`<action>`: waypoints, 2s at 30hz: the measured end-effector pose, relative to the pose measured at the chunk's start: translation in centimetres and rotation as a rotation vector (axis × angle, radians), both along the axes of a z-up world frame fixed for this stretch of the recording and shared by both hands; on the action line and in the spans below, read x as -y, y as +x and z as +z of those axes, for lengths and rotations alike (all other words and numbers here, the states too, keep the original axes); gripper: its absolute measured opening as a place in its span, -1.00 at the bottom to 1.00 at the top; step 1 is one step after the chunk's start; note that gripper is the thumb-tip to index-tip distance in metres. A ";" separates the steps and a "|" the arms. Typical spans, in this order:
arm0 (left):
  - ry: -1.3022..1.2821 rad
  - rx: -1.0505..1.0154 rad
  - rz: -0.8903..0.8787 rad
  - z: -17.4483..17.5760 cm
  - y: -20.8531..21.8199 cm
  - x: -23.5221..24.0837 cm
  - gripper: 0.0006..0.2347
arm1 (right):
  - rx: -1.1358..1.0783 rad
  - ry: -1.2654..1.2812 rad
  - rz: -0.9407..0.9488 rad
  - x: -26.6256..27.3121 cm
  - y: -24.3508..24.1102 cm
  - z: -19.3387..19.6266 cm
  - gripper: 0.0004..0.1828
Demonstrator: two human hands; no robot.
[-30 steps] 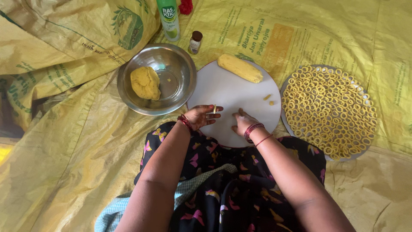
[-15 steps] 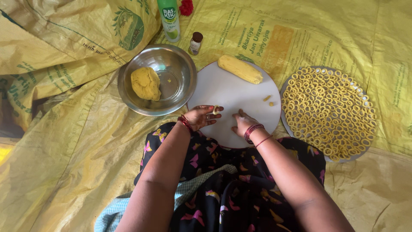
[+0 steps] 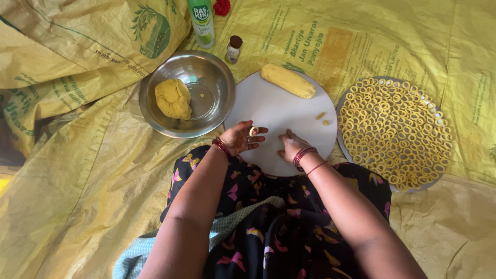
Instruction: The person sits on the floor and shapes yellow dough into small rings. They roll small pieces of dough into thin strips, join the ends to form circles, and place the finished rings onto a large tray. The process is repeated continuously.
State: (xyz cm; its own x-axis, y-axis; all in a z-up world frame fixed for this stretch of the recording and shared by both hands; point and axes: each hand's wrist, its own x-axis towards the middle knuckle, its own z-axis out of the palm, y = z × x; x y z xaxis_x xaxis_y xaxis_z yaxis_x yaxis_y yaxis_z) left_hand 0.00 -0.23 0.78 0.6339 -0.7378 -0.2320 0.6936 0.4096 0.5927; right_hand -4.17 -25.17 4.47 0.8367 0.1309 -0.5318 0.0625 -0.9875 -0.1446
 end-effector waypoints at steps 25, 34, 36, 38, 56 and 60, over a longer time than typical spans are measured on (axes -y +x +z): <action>0.902 0.904 0.189 -2.0 -1.6 3.5 -0.74 | -0.609 1.465 -1.033 -0.1 0.9 -3.6 -0.47; 0.851 0.190 0.571 -5.7 1.5 1.9 -0.75 | -0.461 1.542 -0.970 1.9 1.5 -2.3 -0.65; 0.807 0.069 0.603 -6.5 2.0 1.5 -0.75 | -0.322 1.519 -0.966 3.3 2.1 -2.8 -0.54; 0.765 0.030 0.603 -7.1 2.3 1.5 -0.74 | -0.205 1.536 -1.039 5.6 3.3 -3.1 -0.48; 0.838 0.010 0.471 -6.5 2.5 1.1 -0.69 | 0.502 0.884 -1.576 27.0 2.4 -5.3 -0.28; 0.842 0.027 0.475 -6.8 2.4 1.3 -0.72 | 0.592 0.840 -1.535 27.5 2.5 -6.6 -0.25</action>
State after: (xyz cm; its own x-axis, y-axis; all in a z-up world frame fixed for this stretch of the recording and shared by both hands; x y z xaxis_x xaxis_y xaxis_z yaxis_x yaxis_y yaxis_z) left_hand 2.41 -1.57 -6.00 0.8362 -0.0012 -0.5484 0.5468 0.0774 0.8337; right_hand -1.67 -52.63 -2.16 0.4918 -0.7904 -0.3654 -0.4925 0.0935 -0.8652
